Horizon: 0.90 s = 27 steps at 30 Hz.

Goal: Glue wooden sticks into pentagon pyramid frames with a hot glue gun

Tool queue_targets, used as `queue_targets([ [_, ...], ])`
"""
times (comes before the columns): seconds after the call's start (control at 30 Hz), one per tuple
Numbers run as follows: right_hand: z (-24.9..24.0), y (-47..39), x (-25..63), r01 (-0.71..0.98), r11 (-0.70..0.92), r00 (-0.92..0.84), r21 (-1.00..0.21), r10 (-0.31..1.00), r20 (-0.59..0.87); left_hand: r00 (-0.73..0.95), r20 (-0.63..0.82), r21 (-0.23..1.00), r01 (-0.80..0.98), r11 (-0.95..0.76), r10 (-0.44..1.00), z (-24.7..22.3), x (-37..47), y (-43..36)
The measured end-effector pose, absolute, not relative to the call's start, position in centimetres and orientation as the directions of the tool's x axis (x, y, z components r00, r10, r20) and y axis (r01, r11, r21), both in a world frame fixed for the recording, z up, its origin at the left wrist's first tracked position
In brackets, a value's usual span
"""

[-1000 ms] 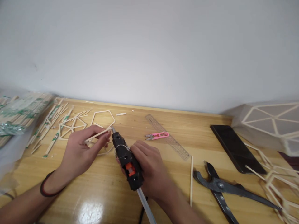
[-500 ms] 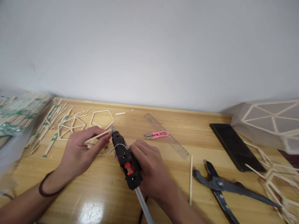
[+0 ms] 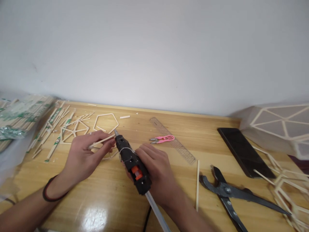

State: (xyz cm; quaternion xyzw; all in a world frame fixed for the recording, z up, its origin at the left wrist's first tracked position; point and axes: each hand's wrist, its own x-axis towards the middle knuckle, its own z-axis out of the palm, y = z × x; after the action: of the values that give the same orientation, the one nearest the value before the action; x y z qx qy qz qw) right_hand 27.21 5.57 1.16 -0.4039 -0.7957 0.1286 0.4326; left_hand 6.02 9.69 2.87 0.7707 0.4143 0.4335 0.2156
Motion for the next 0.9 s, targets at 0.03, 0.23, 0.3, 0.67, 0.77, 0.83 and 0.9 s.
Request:
queue_targets([
  [0.03,1.2,5.6,27.2,0.523,0.638,-0.289,-0.565,0.756,0.587,0.277,0.492,0.692,0.45,-0.564,0.825,2.9,6.0,9.7],
  [0.23,1.7,5.7,27.0,0.487,0.619,-0.261,-0.616,0.777,0.573,0.286,0.518,0.683,0.429,-0.591,0.806,2.9,6.1,9.8],
  [0.3,1.8,5.8,27.0,0.467,0.624,-0.27,-0.627,0.775,0.571,0.294,0.537,0.672,0.418,-0.611,0.791,2.9,6.1,9.8],
  [0.67,1.9,5.6,27.5,0.399,0.44,-0.203,-0.804,0.898,0.391,0.289,0.591,0.648,0.386,-0.656,0.753,2.8,6.1,9.7],
  [0.77,1.8,5.3,27.9,0.378,0.311,-0.18,-0.872,0.948,0.26,0.276,0.569,0.68,0.37,-0.632,0.774,3.0,6.0,9.6],
  [0.83,1.8,5.2,28.0,0.385,0.26,-0.174,-0.886,0.963,0.207,0.264,0.542,0.705,0.373,-0.603,0.798,3.2,5.9,9.5],
  [0.9,1.8,5.2,28.0,0.394,0.255,-0.165,-0.883,0.965,0.205,0.256,0.506,0.732,0.377,-0.567,0.824,3.4,5.8,9.5],
])
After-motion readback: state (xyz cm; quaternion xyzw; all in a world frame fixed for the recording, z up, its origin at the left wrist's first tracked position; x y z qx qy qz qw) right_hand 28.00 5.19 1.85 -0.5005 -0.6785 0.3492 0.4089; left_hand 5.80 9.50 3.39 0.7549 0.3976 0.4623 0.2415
